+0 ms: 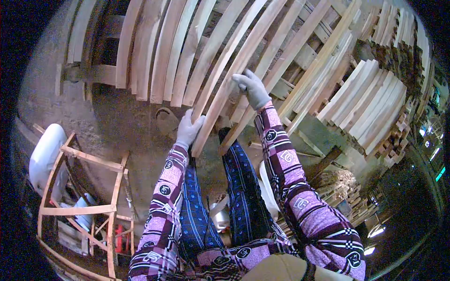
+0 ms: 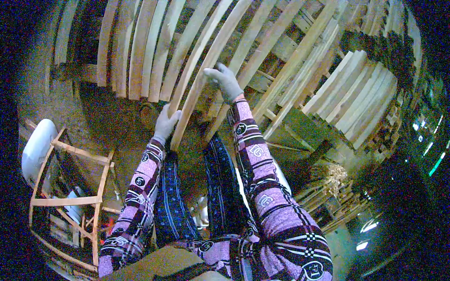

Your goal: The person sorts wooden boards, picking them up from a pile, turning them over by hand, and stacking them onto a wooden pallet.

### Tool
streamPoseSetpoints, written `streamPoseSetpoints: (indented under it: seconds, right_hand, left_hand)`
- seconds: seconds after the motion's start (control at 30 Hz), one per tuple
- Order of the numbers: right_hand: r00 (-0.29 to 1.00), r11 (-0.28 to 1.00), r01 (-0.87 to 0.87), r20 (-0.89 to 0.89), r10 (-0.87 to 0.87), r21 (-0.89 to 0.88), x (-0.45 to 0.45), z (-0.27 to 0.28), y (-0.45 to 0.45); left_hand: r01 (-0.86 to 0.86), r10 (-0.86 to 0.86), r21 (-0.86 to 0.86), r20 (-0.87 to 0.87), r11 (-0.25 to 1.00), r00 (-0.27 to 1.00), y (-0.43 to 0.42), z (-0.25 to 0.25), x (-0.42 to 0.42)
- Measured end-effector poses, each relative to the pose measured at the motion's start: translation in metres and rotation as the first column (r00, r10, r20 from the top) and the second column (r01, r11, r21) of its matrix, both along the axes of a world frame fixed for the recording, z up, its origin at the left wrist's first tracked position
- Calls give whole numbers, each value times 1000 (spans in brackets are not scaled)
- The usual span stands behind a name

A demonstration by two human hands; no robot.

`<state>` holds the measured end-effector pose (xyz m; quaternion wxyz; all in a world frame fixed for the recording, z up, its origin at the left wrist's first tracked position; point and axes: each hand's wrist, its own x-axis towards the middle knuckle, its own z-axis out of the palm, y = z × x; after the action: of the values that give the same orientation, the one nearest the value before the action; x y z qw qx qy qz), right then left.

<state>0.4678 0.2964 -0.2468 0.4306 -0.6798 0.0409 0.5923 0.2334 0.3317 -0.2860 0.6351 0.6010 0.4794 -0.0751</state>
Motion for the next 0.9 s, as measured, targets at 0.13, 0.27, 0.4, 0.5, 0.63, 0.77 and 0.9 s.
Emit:
streamPoseSetpoints:
  seconds: [0.13, 0.27, 0.4, 0.5, 0.63, 0.77, 0.9]
  right_hand:
    - [974, 1000, -10, 226, 7, 11, 8, -20, 4]
    - [985, 994, -40, 166, 55, -97, 15, -21, 10]
    - [984, 998, 35, 175, -26, -50, 17, -21, 3]
    - [915, 992, -55, 391, 96, -115, 15, -28, -1]
    - [622, 901, -148, 670, 405, -408, 2, -30, 4]
    - [586, 938, -60, 749, 310, -341, -8, -35, 14]
    - [577, 973, -54, 789, 213, -223, -4, -34, 22]
  left_hand:
    - [-29, 37, -250, 25, 968, 999, -2, -14, -12]
    - [-1, 26, -313, 76, 950, 997, -4, -22, -20]
    - [-27, 39, -377, 23, 926, 999, 2, -15, -14]
    - [-38, 24, -410, -40, 911, 999, 6, -16, -15]
    - [-34, 45, -458, 13, 888, 999, 4, -21, -18]
    - [-32, 96, -478, 111, 878, 989, -1, -21, -17]
    - [-10, 76, -456, 126, 890, 989, -1, -18, -14]
